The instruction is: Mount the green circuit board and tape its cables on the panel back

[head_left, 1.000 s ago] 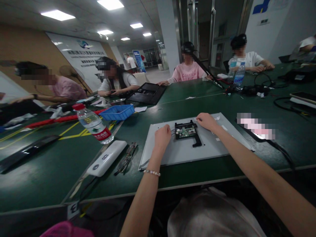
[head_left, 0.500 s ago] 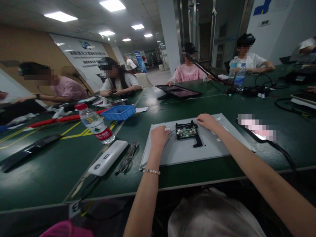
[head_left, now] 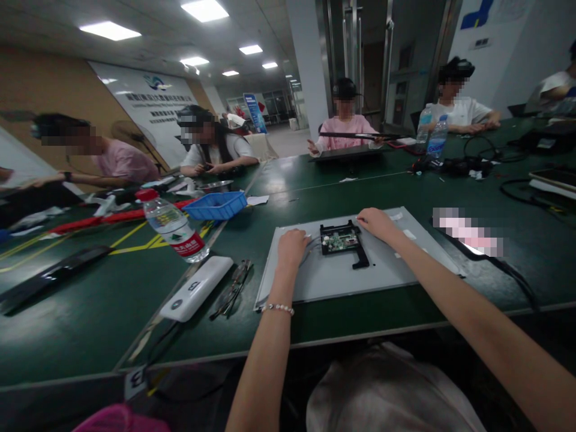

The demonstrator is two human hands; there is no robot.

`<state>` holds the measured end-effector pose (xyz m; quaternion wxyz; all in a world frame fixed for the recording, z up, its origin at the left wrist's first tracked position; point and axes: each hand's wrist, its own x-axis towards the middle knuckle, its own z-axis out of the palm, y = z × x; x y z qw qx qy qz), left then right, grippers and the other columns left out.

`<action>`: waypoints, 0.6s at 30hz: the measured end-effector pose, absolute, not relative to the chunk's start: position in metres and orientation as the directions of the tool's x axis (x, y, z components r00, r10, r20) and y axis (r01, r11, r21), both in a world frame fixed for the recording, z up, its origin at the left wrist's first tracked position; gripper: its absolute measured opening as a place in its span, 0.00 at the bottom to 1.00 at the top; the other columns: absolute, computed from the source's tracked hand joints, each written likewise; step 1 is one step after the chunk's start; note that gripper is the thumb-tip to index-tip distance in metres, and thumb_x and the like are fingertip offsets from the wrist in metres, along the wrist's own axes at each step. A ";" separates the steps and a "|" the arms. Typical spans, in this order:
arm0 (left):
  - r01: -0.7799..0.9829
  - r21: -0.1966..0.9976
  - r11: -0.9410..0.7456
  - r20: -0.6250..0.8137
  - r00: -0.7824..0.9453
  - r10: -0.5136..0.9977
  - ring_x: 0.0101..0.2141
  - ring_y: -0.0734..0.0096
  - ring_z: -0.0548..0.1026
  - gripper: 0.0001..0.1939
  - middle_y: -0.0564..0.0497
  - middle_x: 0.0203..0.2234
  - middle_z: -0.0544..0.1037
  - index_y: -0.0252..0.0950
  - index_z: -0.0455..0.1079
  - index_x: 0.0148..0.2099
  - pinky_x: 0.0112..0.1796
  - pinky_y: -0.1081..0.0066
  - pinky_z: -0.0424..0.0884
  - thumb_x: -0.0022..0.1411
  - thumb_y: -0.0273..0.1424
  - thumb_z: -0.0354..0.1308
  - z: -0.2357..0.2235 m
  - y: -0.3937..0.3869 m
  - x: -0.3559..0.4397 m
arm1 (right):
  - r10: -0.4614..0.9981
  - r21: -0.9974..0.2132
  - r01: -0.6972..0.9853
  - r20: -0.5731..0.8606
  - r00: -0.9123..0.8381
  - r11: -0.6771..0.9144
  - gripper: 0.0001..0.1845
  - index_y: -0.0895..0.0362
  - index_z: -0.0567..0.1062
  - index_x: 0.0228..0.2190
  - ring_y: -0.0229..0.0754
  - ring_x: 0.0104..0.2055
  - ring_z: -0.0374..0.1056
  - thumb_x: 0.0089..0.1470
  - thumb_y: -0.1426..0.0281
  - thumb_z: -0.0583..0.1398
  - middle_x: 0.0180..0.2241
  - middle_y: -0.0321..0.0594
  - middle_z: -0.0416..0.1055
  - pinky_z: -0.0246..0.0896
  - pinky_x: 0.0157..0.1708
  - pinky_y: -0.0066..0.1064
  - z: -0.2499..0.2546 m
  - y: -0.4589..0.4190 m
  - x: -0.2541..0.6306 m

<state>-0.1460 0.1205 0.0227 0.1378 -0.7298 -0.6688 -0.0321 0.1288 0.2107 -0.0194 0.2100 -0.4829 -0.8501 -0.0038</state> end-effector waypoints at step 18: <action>0.997 -0.072 -0.027 0.267 0.046 0.963 0.45 0.61 0.76 0.18 0.42 0.43 0.79 0.37 0.73 0.52 0.45 0.68 0.68 0.65 0.26 0.47 0.034 0.114 -0.143 | 0.842 -0.202 0.840 0.333 -0.424 0.503 0.15 0.57 0.79 0.38 0.45 0.46 0.69 0.62 0.69 0.53 0.43 0.46 0.76 0.59 0.44 0.30 -0.016 0.208 0.126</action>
